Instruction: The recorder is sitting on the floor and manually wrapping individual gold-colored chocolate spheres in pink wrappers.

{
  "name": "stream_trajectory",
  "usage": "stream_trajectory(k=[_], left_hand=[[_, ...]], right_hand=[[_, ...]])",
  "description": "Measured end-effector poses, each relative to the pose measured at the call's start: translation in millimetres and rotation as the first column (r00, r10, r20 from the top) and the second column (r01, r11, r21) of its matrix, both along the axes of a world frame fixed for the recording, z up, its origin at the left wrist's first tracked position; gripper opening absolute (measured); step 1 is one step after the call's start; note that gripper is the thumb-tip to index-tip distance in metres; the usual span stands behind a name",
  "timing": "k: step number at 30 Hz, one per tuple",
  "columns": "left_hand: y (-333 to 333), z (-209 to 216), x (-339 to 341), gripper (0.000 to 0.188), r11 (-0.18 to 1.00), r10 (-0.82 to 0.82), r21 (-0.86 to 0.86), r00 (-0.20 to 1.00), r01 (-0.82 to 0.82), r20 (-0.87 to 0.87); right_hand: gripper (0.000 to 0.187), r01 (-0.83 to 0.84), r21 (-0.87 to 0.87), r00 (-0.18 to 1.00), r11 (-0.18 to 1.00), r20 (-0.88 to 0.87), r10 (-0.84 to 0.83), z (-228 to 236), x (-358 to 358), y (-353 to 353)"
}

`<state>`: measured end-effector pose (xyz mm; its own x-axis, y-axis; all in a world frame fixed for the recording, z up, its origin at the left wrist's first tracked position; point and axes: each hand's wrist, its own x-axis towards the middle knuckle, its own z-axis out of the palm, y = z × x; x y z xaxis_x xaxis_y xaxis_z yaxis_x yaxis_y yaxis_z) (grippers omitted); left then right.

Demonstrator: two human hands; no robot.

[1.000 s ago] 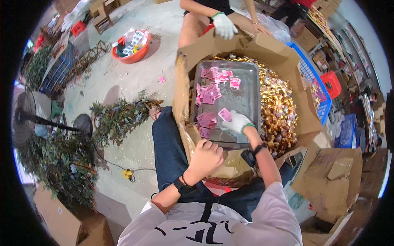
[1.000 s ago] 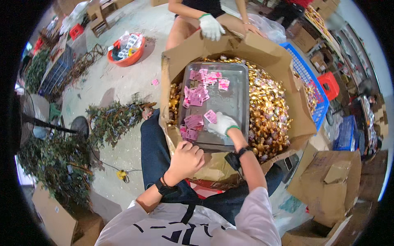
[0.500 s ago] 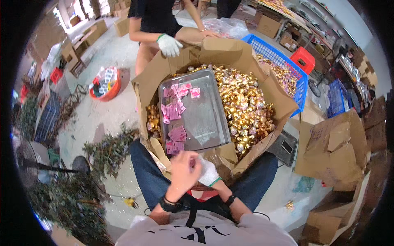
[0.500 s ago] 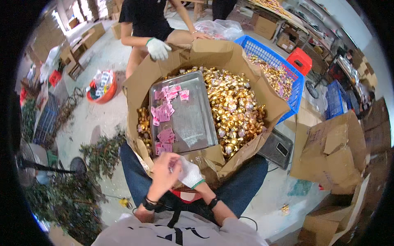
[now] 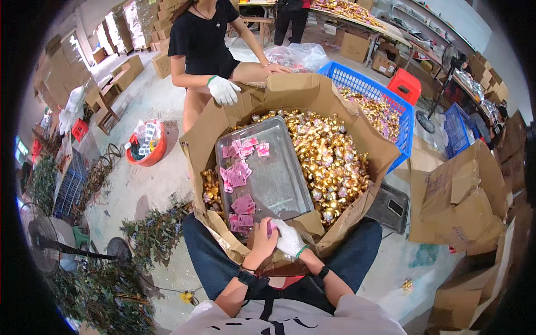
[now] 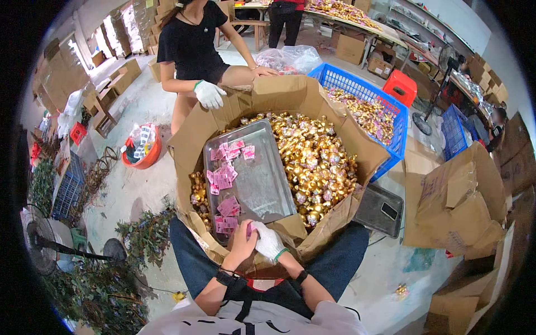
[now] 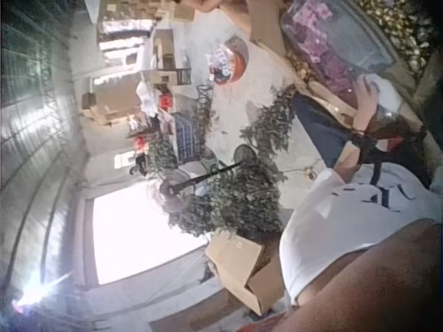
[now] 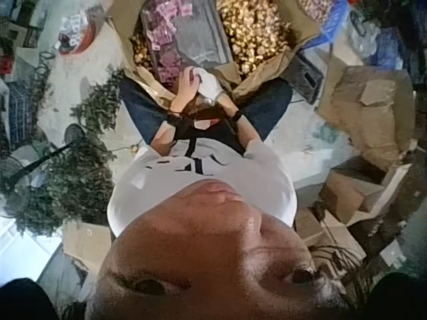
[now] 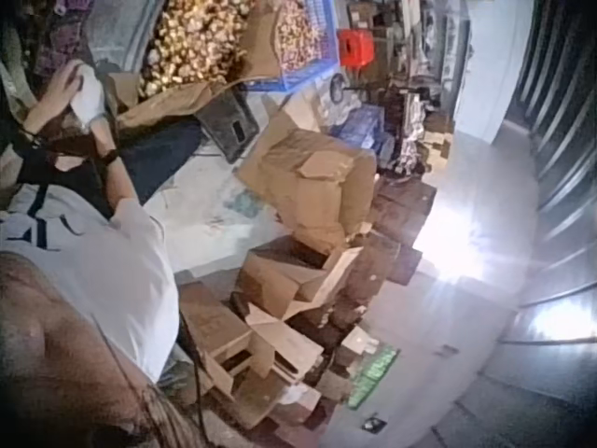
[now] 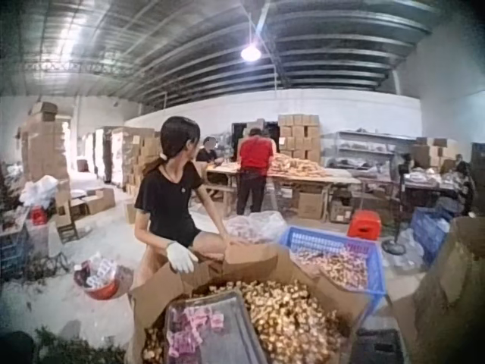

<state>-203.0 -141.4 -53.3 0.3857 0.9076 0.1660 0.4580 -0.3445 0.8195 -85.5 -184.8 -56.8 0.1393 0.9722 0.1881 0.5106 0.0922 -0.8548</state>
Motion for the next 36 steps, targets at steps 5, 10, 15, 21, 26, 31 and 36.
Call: stream_trajectory(k=[5,10,15,21,26,31,36], left_hand=[[-0.4,3.0,5.6,0.033,1.000,0.008,0.013,1.000,-0.008,-0.004],[0.3,-7.5,4.5,0.038,0.999,-0.008,0.033,0.999,0.007,0.032],[-0.6,-0.3,2.5,0.035,1.000,0.004,0.023,1.000,-0.004,-0.012],[-0.2,-4.3,2.7,0.033,1.000,0.011,0.024,0.999,-0.010,-0.032],[-1.3,2.9,4.6,0.034,1.000,0.008,-0.005,1.000,-0.008,-0.007],[-0.4,-2.0,4.1,0.035,0.999,0.004,-0.038,1.000,-0.005,-0.015],[-1.0,-0.1,3.1,0.035,1.000,0.010,-0.014,0.999,-0.010,-0.034]], right_hand=[[0.039,-0.004,-0.086,1.000,0.996,-0.014,0.003,-8.3,7.1,0.0],[0.039,-0.023,-0.067,1.000,0.998,-0.017,0.022,-13.0,6.9,-1.0],[0.040,-0.024,-0.062,1.000,0.998,-0.010,0.023,-4.5,5.3,-0.3],[0.040,-0.013,-0.055,1.000,0.998,-0.019,0.012,-7.6,4.4,-0.7],[0.039,-0.037,-0.089,0.998,0.995,-0.050,0.032,-4.3,6.6,0.3],[0.040,-0.044,-0.071,0.998,0.997,-0.053,0.040,-7.0,6.8,-0.3],[0.042,-0.041,-0.060,0.998,0.997,-0.047,0.038,-4.7,6.0,0.2]])
